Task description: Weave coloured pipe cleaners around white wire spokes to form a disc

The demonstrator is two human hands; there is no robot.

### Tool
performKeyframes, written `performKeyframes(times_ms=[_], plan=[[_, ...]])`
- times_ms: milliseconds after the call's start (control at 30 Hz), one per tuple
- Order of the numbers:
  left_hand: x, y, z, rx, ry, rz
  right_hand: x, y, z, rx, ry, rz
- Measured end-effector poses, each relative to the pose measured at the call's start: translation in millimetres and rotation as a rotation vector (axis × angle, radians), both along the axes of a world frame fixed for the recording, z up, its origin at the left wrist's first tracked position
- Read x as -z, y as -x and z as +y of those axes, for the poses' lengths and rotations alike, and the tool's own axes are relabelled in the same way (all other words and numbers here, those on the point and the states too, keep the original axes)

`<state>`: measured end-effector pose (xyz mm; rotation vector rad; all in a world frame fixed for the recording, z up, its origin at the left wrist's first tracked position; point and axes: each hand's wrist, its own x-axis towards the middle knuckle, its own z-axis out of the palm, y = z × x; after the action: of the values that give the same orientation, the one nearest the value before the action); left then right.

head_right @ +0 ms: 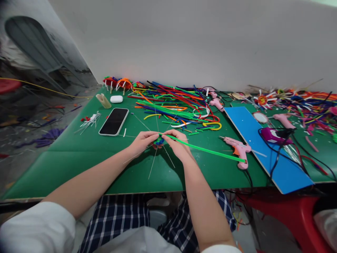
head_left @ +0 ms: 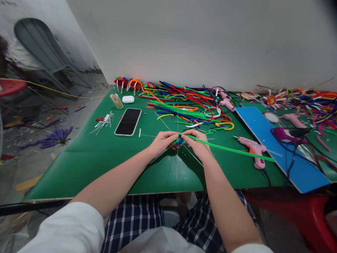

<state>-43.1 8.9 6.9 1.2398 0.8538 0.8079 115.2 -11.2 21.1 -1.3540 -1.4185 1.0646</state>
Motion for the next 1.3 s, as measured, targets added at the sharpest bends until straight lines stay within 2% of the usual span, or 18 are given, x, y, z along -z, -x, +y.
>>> performKeyframes(times_ms=[333,467,667,800,1000,1300], plan=[[0.9,-4.4,-3.7,-0.109,-0.046,0.018,1.7,3.4,-1.0,-0.017,-0.026,0.013],[0.6,-2.1,-1.4,-0.052,0.008,-0.02,2.5,2.6,-0.2,0.012,-0.031,0.03],[-2.4,2.9,2.4,0.026,0.067,-0.118,2.8,2.1,1.8,0.178,-0.036,0.11],[-1.9,2.3,2.2,-0.017,0.013,-0.105,-0.6,3.0,2.4,0.262,-0.052,0.136],[4.2,-1.6,2.4,-0.109,-0.039,0.057,-2.3,2.7,2.8,0.32,-0.073,0.144],[0.1,-2.7,-2.6,-0.15,-0.203,0.134,-4.1,8.5,-1.6,0.316,-0.127,0.07]])
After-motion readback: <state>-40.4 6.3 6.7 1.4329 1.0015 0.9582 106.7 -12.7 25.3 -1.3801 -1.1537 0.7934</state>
